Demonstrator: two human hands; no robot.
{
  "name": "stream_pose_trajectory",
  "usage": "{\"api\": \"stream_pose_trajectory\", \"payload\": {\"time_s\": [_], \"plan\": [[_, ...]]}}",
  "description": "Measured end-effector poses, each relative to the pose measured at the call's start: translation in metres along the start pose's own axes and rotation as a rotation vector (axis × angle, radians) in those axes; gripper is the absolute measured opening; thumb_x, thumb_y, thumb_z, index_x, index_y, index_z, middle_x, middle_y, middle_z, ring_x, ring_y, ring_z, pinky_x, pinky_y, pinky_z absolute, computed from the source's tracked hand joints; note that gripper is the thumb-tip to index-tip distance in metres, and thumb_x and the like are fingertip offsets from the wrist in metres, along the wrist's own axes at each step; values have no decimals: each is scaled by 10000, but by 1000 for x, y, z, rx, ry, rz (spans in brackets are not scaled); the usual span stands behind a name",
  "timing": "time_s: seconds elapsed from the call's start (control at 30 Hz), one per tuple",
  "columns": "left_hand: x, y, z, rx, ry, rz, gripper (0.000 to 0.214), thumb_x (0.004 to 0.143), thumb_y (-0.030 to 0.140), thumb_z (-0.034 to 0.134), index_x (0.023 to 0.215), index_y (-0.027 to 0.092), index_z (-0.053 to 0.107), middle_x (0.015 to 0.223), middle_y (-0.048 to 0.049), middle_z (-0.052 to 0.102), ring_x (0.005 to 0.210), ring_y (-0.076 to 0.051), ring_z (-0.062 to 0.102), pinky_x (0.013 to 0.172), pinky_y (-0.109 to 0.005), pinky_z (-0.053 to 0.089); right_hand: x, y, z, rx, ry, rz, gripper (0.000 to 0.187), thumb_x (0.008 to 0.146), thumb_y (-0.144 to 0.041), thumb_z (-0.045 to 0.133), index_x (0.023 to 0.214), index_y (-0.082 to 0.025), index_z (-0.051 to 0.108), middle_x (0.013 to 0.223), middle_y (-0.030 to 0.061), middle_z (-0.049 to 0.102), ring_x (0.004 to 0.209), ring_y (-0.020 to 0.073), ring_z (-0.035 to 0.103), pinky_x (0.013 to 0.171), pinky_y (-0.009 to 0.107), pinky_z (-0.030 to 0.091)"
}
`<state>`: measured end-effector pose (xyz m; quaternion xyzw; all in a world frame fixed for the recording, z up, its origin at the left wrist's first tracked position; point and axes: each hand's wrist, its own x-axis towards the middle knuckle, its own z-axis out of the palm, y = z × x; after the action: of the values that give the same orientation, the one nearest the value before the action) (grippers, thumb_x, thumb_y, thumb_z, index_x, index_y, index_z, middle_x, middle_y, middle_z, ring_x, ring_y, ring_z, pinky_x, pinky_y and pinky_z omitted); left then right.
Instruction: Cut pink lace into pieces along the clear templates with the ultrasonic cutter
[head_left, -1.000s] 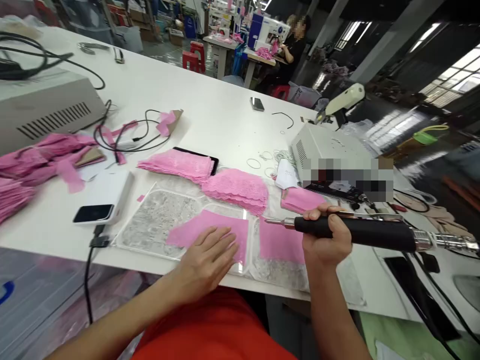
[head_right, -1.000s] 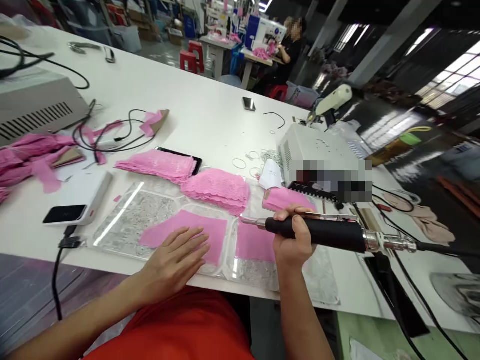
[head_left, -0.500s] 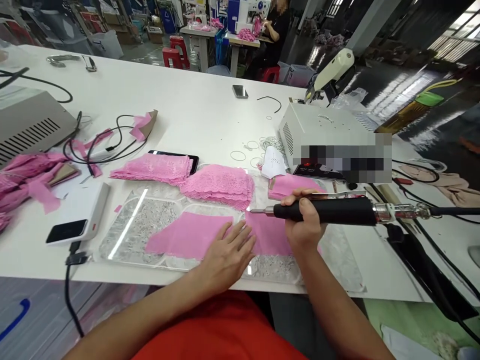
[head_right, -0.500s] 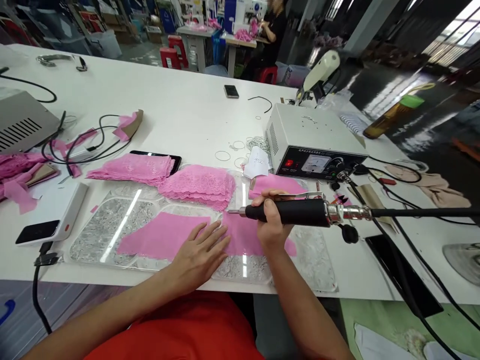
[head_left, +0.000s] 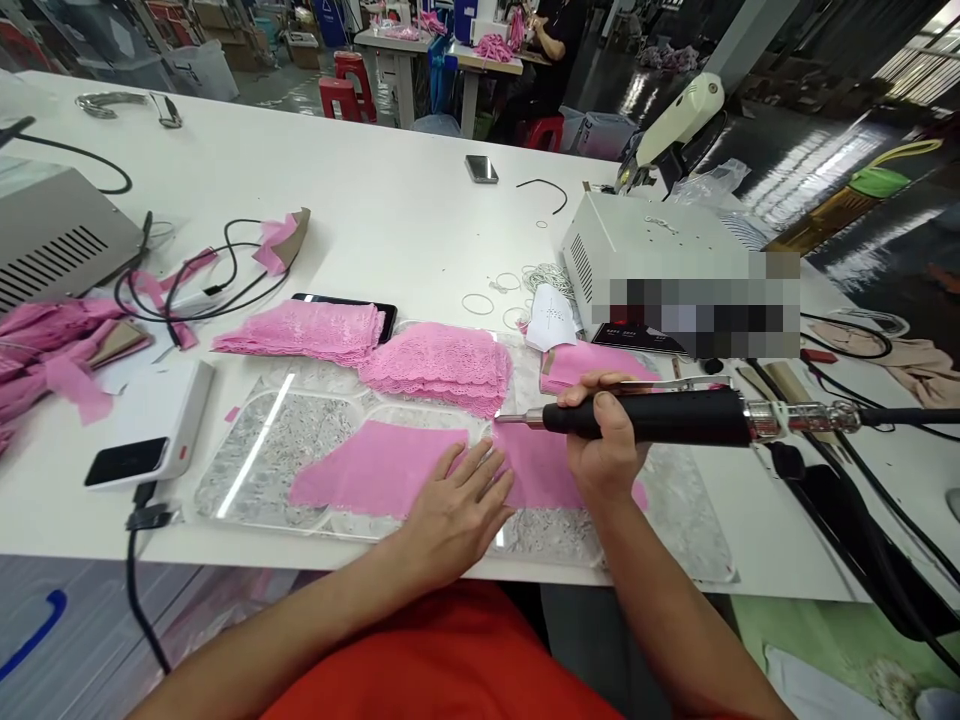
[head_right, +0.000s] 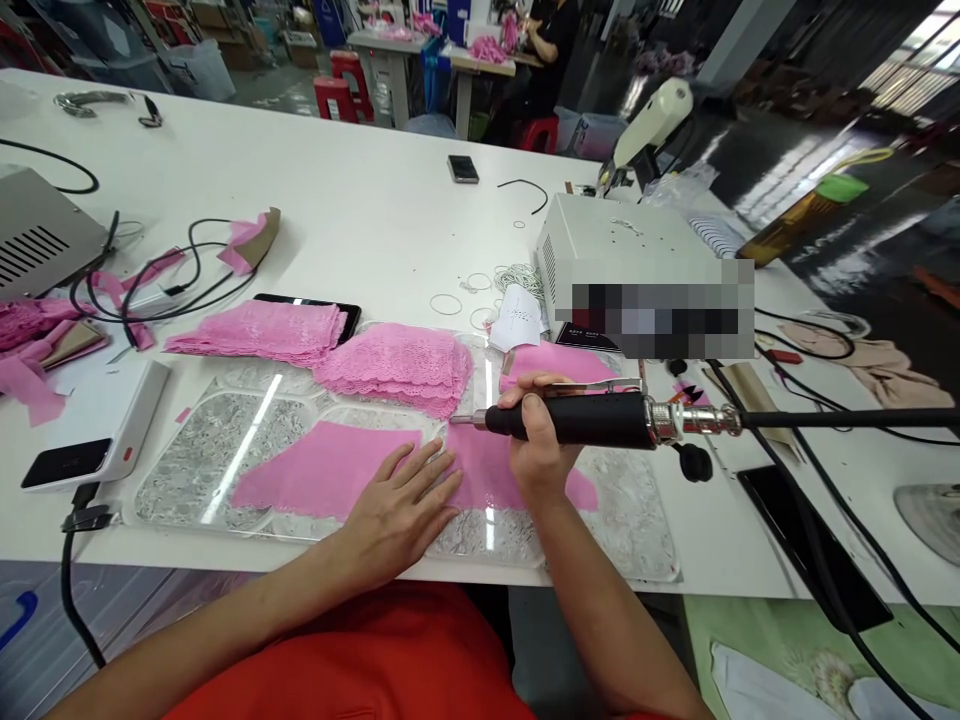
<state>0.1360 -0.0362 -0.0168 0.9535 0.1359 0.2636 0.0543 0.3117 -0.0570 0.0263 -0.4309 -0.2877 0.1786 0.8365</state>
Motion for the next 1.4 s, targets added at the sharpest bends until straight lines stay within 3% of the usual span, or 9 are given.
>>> {"api": "stream_pose_trajectory", "payload": {"time_s": [0.47,0.7,0.9,1.4], "plan": [[2,-1,-3,22,18,20,247,950,245,491,1109,130,641,1188,-114,658,1167,-275,569,996,-437,418,6,-5,-1,-17,20,-27,124,719,-228,622,820,-210,552,821,-33,571,593,82,554,634,298,502],[11,-3,-7,59,11,1,278,961,259,465,1146,135,632,1262,-120,623,1227,-286,530,1014,-442,400,28,-38,-42,-33,271,-139,133,637,-216,579,758,-191,531,738,-40,533,534,70,515,555,256,458],[16,-7,-3,70,-47,-40,294,962,294,471,1167,163,635,1329,-112,581,1275,-313,489,1038,-486,365,27,-41,-72,-82,348,-175,101,628,-213,559,720,-191,522,703,-45,527,520,75,499,534,257,446],[16,-8,0,67,-93,-57,303,959,298,475,1201,188,622,1336,-98,578,1284,-304,485,1074,-495,308,27,-37,-72,-96,344,-161,97,627,-202,576,712,-192,529,697,-45,545,513,85,516,534,270,450]]}}
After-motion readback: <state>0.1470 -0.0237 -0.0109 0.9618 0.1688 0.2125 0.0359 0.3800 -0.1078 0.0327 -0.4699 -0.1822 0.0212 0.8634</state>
